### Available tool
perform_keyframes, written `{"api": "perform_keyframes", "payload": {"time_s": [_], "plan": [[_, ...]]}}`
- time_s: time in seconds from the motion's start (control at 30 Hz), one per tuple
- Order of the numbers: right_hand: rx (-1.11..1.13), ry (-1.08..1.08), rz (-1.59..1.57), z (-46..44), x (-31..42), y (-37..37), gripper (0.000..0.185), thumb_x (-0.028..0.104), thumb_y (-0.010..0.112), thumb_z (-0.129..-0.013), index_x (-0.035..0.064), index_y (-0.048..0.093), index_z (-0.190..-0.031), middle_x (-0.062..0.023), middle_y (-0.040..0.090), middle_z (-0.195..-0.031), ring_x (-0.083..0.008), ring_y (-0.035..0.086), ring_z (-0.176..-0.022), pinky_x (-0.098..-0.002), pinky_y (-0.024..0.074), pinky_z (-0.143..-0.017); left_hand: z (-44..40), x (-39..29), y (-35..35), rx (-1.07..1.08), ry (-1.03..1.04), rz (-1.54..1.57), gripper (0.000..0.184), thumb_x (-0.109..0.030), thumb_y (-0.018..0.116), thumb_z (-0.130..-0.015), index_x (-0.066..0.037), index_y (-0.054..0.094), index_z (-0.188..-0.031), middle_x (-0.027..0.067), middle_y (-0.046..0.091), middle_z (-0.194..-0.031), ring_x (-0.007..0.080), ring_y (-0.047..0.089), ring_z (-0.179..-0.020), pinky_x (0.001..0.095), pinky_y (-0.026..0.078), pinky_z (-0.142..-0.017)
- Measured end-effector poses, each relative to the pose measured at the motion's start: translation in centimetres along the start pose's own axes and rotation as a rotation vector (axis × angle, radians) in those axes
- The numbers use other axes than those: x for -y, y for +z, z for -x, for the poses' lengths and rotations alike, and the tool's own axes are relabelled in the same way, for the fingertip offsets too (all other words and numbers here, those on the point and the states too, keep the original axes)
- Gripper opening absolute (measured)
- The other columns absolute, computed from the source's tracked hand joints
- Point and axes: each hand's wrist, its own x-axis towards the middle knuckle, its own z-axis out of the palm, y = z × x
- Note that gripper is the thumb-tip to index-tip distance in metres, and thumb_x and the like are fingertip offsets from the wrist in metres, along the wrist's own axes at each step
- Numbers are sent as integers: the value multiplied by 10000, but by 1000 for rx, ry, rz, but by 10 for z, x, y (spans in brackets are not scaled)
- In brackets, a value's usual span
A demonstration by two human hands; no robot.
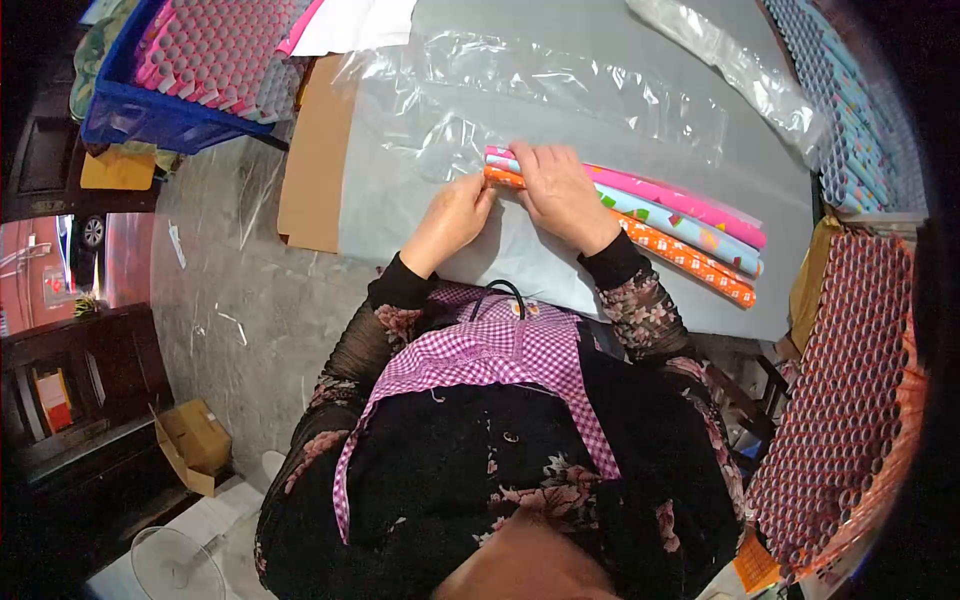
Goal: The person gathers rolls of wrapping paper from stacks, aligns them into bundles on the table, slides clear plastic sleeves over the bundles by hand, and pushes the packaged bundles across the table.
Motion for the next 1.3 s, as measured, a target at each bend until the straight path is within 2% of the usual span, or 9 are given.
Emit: {"api": "perform_keyframes", "payload": {"time_s": [0.47,0.67,0.73,0.8,0.87,0.9,1.2,1.27,1.3], "plan": [[2,-55,62,2,13,15,611,149,679,-773,-65,450,-1298,-175,591,-973,-314,569,-923,-415,440,-825,8,-7,-2,217,-86,90,252,-223,559,-913,19,627,-939,250,649,-880,463,613,-835,536,474,-732],[-5,-69,38,5,16,16,625,117,668,-753,-69,441,-1305,-178,585,-990,-317,564,-929,-418,438,-828,25,-33,-15,169,-177,-323,336,-312,650,-883,22,616,-886,247,662,-870,407,643,-794,490,496,-680],[-11,-78,26,4,17,15,630,114,677,-742,-71,446,-1299,-179,588,-1001,-318,564,-938,-414,437,-832,29,-32,-18,-47,-79,-342,342,-288,719,-833,14,585,-919,243,662,-900,393,645,-762,465,506,-644],[0,-77,31,3,16,17,628,114,680,-742,-72,449,-1296,-180,589,-1008,-318,565,-946,-413,437,-839,27,-33,-24,-55,-72,-350,486,-260,793,-744,0,553,-1076,212,630,-1077,381,627,-920,450,504,-753],[10,-79,35,3,18,18,627,113,683,-741,-74,451,-1292,-182,590,-1015,-318,566,-954,-413,438,-846,20,-35,-28,-262,236,-556,672,-247,833,-663,-7,510,-1202,179,540,-1249,355,527,-1136,461,436,-913],[9,-79,23,3,19,17,627,117,685,-743,-75,451,-1292,-182,591,-1018,-319,567,-962,-414,439,-855,19,-28,-27,-154,181,-573,808,-274,844,-623,-23,468,-1293,142,465,-1338,344,425,-1246,483,347,-1007],[-12,-73,-19,4,21,18,534,93,646,-749,-72,483,-1230,-170,593,-979,-315,568,-945,-409,444,-845,-4,-2,-17,-12,356,-644,606,-287,754,-719,-36,524,-1221,97,559,-1161,286,497,-1169,478,357,-1014],[-50,-98,-25,3,24,15,468,61,596,-751,-77,506,-1189,-160,593,-929,-305,568,-908,-403,444,-820,-6,1,-13,-49,460,-702,459,-244,665,-799,-33,533,-1184,89,563,-1098,269,527,-1114,480,355,-1019],[-2,-65,-40,3,24,14,559,96,677,-726,-66,481,-1224,-172,590,-992,-321,566,-953,-410,444,-849,-5,-2,-13,-1,424,-659,364,-191,576,-850,-29,535,-1173,83,559,-1062,260,543,-1070,482,365,-1010]]}}
